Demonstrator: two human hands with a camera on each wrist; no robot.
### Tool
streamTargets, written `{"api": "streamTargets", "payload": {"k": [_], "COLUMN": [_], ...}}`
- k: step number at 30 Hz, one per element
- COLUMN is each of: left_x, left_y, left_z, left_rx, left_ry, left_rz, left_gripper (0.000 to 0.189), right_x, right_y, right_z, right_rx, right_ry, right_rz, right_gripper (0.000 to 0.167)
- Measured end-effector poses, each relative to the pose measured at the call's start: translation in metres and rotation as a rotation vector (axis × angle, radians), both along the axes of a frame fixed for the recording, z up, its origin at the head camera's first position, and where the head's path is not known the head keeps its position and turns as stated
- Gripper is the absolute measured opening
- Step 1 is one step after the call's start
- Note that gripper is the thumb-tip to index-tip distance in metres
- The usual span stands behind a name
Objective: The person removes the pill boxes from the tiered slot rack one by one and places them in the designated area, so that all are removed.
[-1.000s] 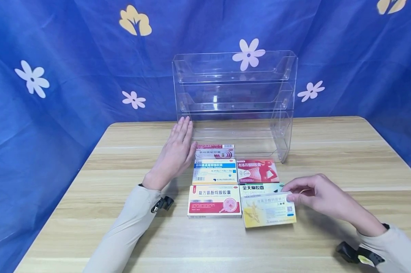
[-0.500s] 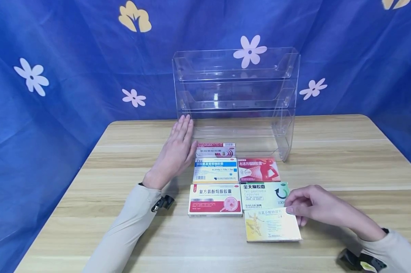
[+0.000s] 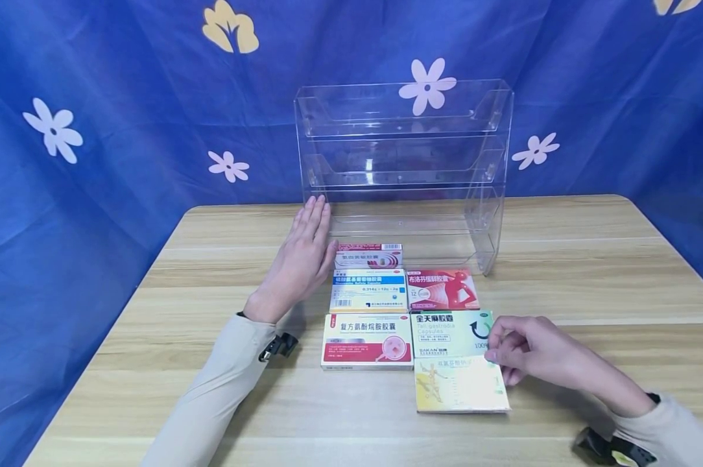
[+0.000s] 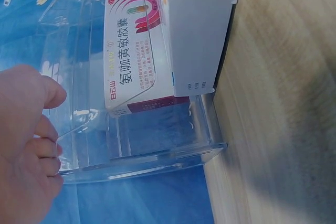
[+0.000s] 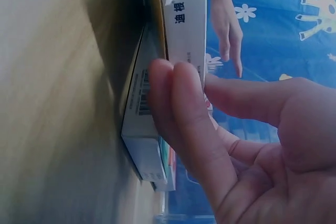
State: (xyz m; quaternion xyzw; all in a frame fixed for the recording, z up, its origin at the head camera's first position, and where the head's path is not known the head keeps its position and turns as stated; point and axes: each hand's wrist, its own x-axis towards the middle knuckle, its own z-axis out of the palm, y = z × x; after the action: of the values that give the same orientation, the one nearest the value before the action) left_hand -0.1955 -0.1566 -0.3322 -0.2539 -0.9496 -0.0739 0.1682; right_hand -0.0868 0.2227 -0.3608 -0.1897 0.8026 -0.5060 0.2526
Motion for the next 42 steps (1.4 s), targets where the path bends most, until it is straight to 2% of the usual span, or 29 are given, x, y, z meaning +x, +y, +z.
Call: {"api": "streamTargets", "payload": {"k": [9,16,26,42], "left_x": [0.0,0.0,0.001,0.002], "left_y": [0.0,0.0,0.0,0.0], "left_z": [0.0,0.0,0.001,0.0], "left_rx": [-0.001,0.003,0.004,0.002], "left_ry": [0.014,0.006,0.008,-0.006], "left_rz": [-0.001,-0.002,-0.004,-0.001], "left_gripper": [0.061,0.062,0.059,0.059], "right_x": [0.002,-0.001,-0.02,-0.055], "right_y": [-0.002,-0.006,-0.029,-0.057], "right_z": [0.005,0.012,0.029,0.038], "right_rx": [0.061,0.107,0.195,0.256], "right_ry": [0.074,0.195,0.305,0.458], "right_rz": [-0.041,-0.011,-0.058,-0.126], "right_gripper": [0.015,0.007,0.004,0.009]}}
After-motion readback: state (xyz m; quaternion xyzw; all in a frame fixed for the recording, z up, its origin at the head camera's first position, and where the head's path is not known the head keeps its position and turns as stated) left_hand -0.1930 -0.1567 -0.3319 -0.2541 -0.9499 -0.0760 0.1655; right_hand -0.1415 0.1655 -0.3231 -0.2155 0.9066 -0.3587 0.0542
